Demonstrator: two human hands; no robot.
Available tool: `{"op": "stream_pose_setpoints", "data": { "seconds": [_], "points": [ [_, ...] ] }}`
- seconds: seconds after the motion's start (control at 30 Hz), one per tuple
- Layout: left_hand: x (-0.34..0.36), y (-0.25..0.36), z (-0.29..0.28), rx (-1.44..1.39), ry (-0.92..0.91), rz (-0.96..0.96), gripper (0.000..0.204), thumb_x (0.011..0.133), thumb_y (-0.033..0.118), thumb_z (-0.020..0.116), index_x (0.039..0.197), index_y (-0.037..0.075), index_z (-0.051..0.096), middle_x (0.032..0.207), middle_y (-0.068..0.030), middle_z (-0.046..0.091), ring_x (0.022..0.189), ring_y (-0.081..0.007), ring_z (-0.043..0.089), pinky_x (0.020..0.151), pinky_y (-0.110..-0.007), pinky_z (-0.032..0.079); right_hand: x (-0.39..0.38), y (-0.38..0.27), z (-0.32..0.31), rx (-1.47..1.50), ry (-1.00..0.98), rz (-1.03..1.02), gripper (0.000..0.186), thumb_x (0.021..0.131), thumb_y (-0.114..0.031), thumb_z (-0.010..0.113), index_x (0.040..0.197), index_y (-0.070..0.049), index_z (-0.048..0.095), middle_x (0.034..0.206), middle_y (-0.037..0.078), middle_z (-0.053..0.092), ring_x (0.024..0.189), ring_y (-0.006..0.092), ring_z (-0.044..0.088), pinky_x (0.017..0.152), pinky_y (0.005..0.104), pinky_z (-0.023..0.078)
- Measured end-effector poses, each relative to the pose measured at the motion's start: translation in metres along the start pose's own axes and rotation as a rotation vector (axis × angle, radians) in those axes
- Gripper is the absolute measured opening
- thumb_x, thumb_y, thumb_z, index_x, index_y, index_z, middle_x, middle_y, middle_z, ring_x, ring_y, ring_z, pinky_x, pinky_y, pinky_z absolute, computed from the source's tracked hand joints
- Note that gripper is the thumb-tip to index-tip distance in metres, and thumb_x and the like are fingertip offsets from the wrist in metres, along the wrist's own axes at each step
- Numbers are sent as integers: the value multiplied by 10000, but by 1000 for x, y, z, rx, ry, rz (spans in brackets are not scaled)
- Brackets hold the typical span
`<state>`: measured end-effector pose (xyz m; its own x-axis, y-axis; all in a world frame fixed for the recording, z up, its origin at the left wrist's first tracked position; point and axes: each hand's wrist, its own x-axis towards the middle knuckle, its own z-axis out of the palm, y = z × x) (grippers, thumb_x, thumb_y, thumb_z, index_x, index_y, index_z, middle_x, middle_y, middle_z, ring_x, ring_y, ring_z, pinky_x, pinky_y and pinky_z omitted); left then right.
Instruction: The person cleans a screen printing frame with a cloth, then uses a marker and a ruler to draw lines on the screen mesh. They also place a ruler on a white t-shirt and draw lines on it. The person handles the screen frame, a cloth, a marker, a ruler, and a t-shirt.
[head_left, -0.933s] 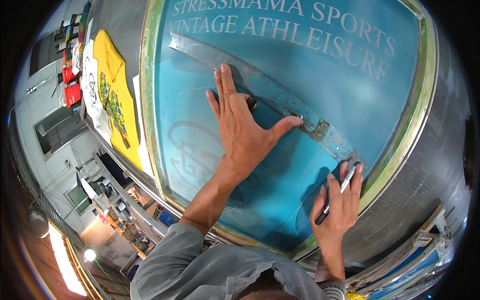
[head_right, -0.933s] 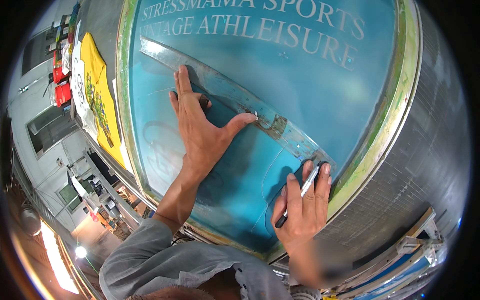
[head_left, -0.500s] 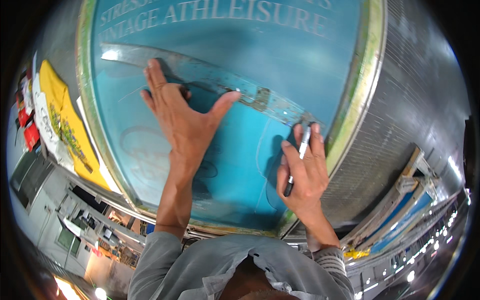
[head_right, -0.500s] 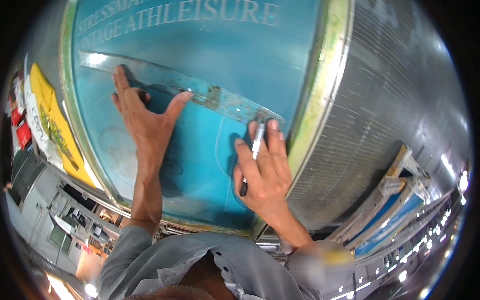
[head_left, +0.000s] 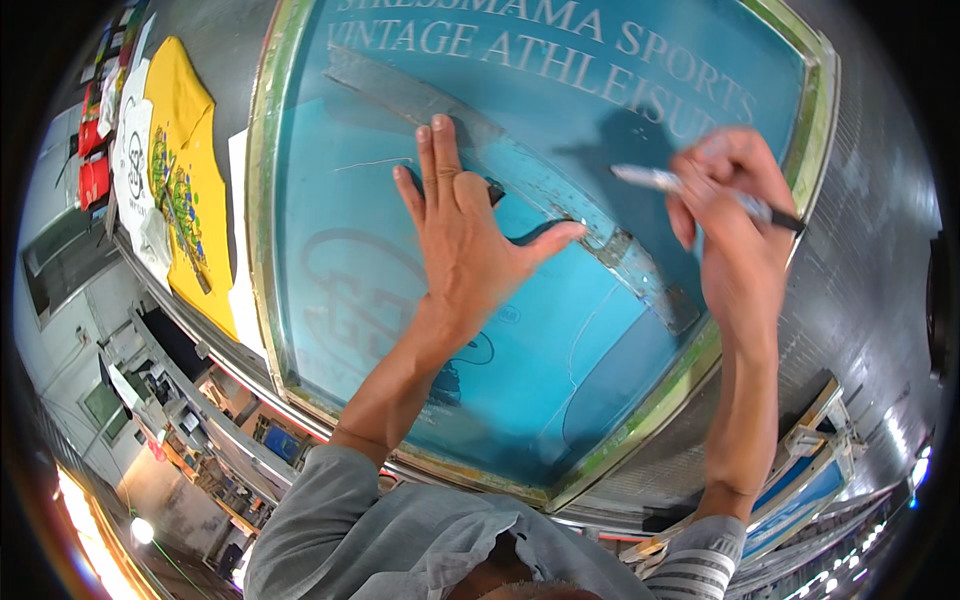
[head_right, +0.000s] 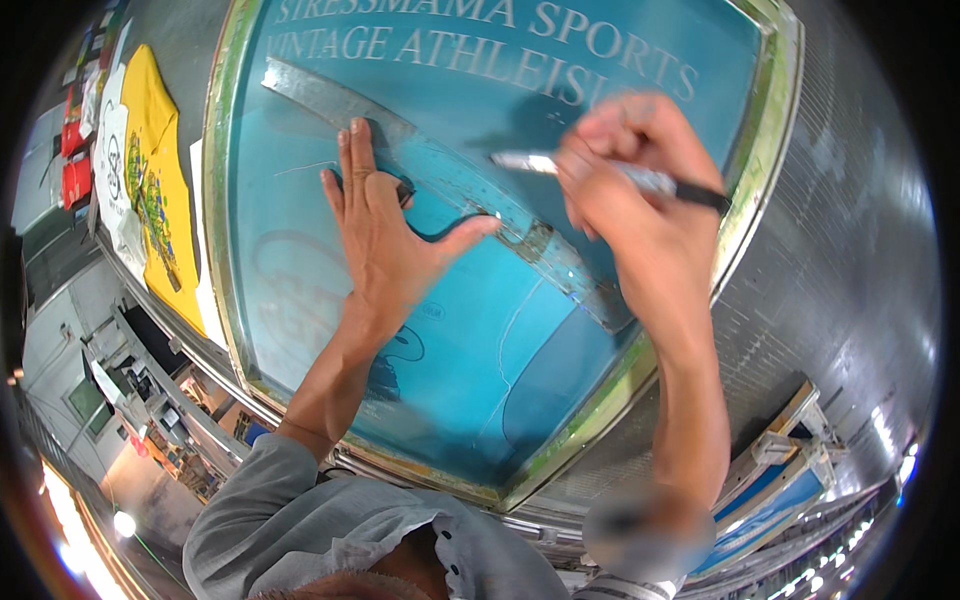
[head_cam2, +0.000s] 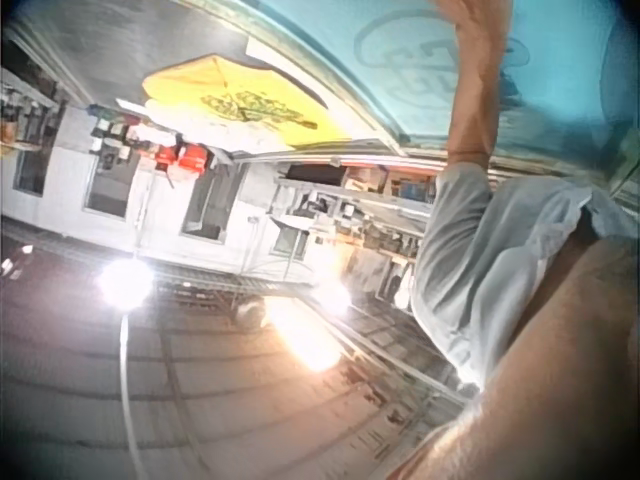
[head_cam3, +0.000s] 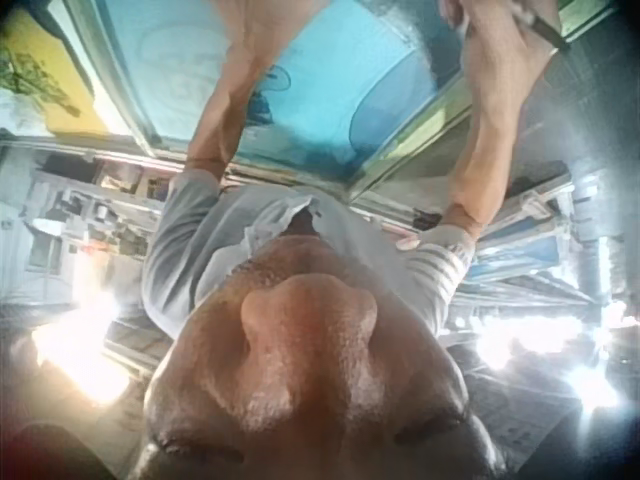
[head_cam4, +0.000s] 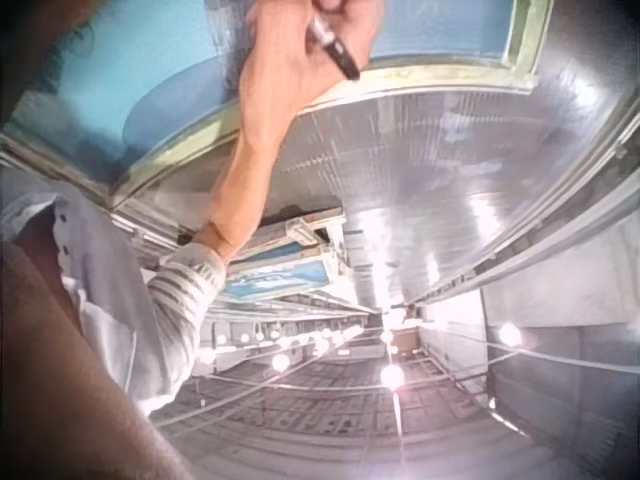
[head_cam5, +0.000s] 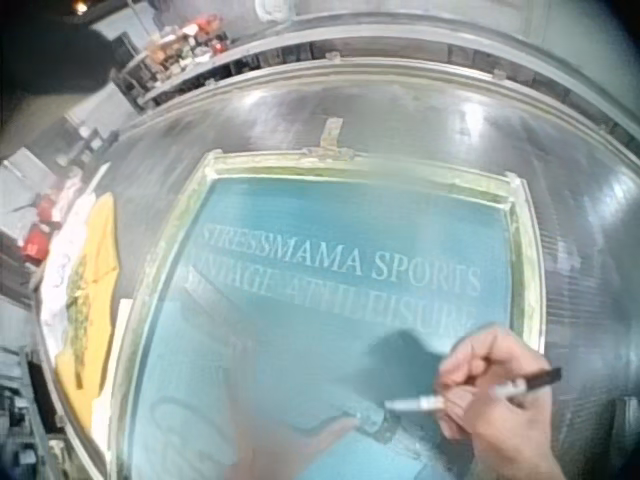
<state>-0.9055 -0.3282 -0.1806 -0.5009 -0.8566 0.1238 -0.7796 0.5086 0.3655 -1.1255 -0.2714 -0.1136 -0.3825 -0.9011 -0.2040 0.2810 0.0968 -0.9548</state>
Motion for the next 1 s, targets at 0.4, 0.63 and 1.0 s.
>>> {"op": "stream_pose_setpoints", "data": {
  "seconds": [0.4, 0.63, 1.0],
  "points": [
    [-1, -2, -1, -21, -58, -28, 833, 673, 675, 836, 909, -32, 462, 1589, -421, 179, 1486, -595, 166, 1107, -791, 90, 66, 48, 44, -352, -126, -18, 197, 837, -109, 735, 743, -20, 586, 681, -33, 550, 668, 51, 464, 586, 250, 374],
    [-2, -4, -1, -41, -36, -19, 824, 670, 650, 853, 922, -29, 460, 1593, -420, 171, 1489, -594, 162, 1098, -800, 95, 67, 49, 47, -385, -147, -54, 196, 838, -114, 736, 749, -11, 594, 683, -23, 554, 671, 55, 463, 587, 250, 374],
    [-2, -3, 0, -26, 1, -15, 829, 627, 662, 881, 888, -7, 466, 1592, -382, 235, 1494, -558, 199, 1124, -761, 123, 64, 39, 40, -459, -197, -25, 206, 858, -127, 725, 747, -37, 576, 653, -33, 524, 614, 49, 454, 558, 248, 343]
  ]
}}
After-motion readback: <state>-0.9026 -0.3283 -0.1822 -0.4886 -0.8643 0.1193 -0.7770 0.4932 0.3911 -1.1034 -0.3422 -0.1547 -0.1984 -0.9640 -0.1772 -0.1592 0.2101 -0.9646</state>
